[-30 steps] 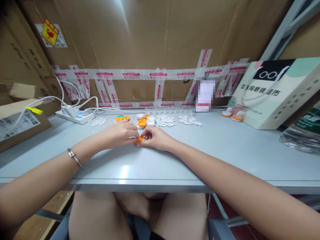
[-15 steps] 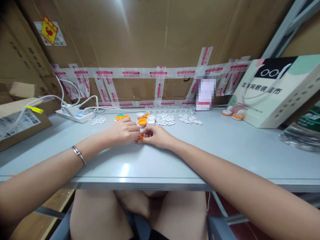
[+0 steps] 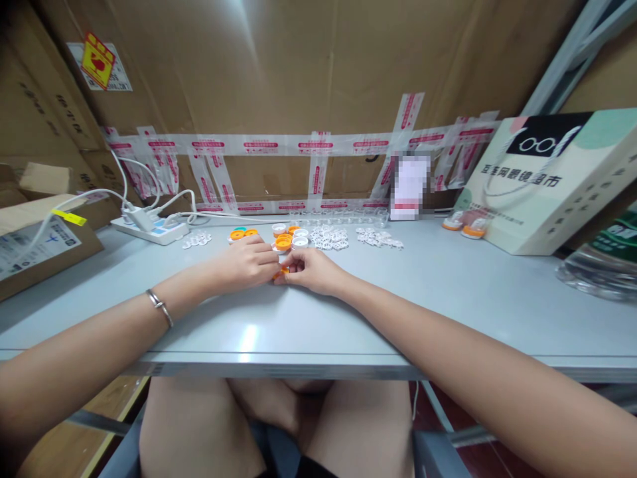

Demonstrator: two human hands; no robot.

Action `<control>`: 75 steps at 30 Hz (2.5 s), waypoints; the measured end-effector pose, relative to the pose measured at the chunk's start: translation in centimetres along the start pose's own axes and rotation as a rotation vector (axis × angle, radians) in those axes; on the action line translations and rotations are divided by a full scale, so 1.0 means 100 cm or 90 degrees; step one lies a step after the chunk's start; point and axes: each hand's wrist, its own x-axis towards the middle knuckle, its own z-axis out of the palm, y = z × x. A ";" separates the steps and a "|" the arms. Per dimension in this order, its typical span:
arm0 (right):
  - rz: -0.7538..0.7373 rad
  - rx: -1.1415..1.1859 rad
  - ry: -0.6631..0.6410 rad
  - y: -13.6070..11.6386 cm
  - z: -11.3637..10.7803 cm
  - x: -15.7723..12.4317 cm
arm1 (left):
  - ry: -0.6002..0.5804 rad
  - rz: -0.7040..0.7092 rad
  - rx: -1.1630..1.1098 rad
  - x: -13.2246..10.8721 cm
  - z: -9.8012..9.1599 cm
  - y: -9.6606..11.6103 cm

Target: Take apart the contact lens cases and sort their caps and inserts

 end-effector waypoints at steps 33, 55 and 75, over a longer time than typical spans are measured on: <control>0.000 -0.075 -0.018 -0.002 0.000 -0.004 | -0.593 -0.649 -0.244 -0.091 -0.037 -0.086; -0.032 -0.060 -0.038 -0.001 -0.004 -0.005 | -0.200 -0.341 -0.481 -0.015 -0.028 -0.014; -0.047 -0.029 -0.080 -0.002 -0.008 -0.007 | -0.034 -0.611 -0.501 -0.032 -0.014 -0.045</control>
